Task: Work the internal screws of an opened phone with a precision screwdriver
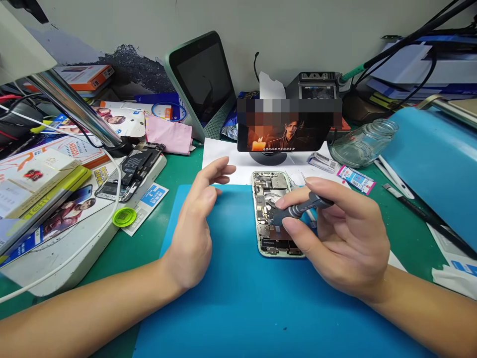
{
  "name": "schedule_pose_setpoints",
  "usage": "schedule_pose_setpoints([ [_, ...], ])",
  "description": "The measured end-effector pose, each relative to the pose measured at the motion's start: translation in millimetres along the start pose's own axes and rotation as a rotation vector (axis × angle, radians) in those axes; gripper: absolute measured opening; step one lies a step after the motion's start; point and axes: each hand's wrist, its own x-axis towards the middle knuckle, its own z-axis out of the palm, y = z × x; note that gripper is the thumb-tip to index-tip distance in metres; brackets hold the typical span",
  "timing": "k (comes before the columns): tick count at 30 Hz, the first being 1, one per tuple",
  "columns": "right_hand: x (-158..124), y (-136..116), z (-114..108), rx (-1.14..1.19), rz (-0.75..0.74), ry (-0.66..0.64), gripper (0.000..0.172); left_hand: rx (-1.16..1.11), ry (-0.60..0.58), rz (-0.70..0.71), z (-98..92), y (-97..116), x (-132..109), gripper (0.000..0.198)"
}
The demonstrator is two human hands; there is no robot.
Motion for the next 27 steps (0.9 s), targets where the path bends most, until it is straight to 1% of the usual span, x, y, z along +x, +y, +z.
schedule_pose_setpoints([
  [5,0,-1,1,0.024,0.014,0.029,0.070,-0.006,-0.025,0.039,-1.1,1,-3,0.045],
  [7,-1,-2,1,0.022,0.018,0.045,0.072,0.058,-0.082,0.078,-1.9,6,-5,0.042],
  [9,-1,-2,0,0.001,0.013,0.074,0.076,0.172,-0.192,0.154,-1.5,12,-7,0.031],
  [11,-2,-1,1,-0.038,0.003,0.115,0.077,0.300,-0.341,0.251,0.6,17,-10,0.013],
  [12,-2,-1,1,-0.053,-0.001,0.132,0.077,0.362,-0.412,0.298,2.0,18,-11,0.008],
  [14,-3,-1,2,-0.056,0.007,0.147,0.076,0.477,-0.510,0.370,4.8,18,-14,0.012],
  [15,-3,-1,2,-0.040,0.022,0.137,0.075,0.523,-0.531,0.392,5.9,17,-15,0.015],
  [19,-4,-1,3,0.029,0.051,0.046,0.076,0.644,-0.517,0.432,6.3,13,-21,0.016],
  [23,-4,-2,1,0.023,0.023,-0.009,0.076,0.705,-0.477,0.538,5.0,11,-23,0.021],
  [27,-3,-2,1,0.031,0.027,-0.021,0.075,0.718,-0.468,0.533,5.6,11,-22,0.020],
])
